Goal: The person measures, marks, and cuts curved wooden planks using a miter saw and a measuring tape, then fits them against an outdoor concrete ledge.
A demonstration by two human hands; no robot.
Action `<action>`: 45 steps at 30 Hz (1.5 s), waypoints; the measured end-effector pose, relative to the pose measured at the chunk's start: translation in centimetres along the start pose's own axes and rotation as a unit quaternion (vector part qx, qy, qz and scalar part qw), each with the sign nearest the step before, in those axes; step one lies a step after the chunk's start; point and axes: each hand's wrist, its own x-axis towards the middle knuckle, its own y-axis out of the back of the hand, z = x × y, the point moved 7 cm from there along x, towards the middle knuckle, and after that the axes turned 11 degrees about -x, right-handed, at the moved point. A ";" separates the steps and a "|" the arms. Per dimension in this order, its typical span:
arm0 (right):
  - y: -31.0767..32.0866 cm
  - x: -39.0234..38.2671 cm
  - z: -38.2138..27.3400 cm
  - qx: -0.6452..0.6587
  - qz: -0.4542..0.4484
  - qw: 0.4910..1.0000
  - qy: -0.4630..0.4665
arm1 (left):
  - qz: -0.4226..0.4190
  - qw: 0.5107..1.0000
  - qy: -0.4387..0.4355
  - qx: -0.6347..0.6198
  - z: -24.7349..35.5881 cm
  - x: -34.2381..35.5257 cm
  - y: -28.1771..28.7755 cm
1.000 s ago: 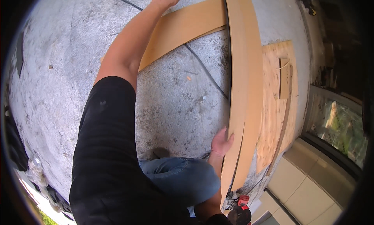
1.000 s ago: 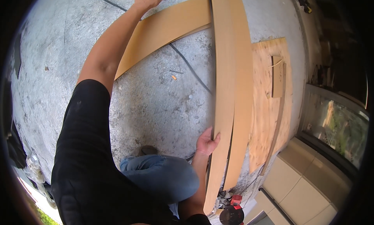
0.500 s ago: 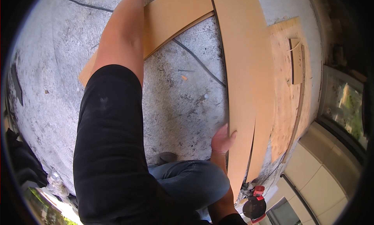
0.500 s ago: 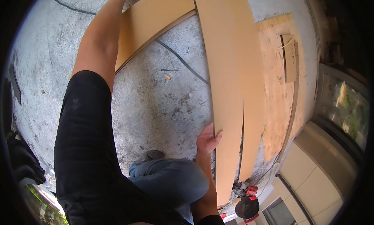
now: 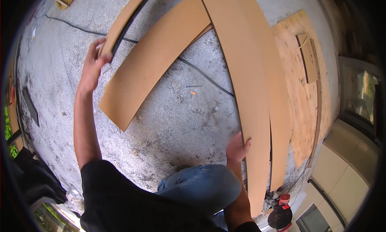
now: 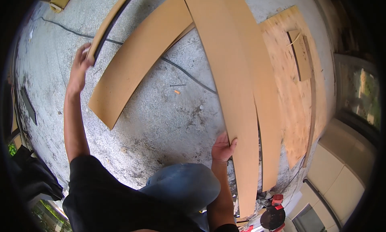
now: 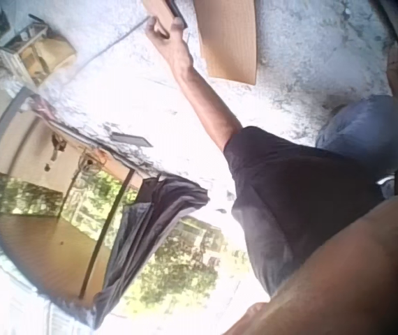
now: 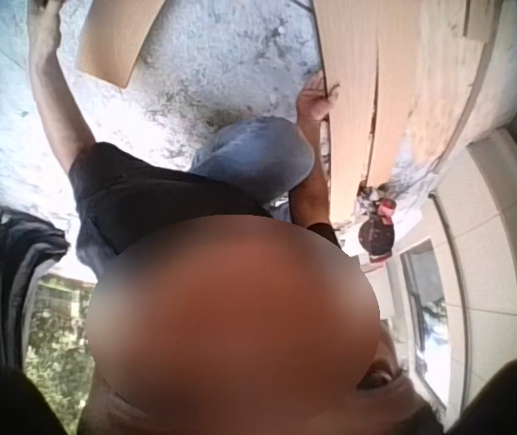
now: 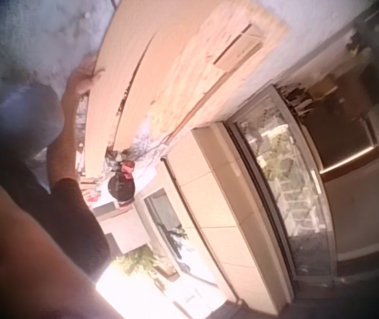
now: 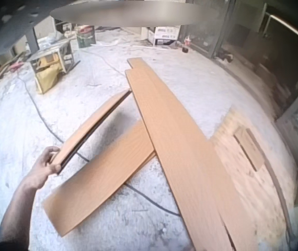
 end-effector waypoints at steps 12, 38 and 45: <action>-2.1 1.2 0.2 0.132 -0.056 0.989 -0.034 | -0.014 0.866 -0.028 0.499 -5.3 -14.9 -6.2; 1.1 -3.0 -2.4 0.200 0.006 0.976 -0.081 | -0.029 0.880 -0.131 0.456 0.3 -11.7 -22.5; 4.6 -9.2 0.8 0.101 0.033 0.980 -0.169 | -0.188 0.896 0.230 -0.332 -8.5 -12.7 -42.9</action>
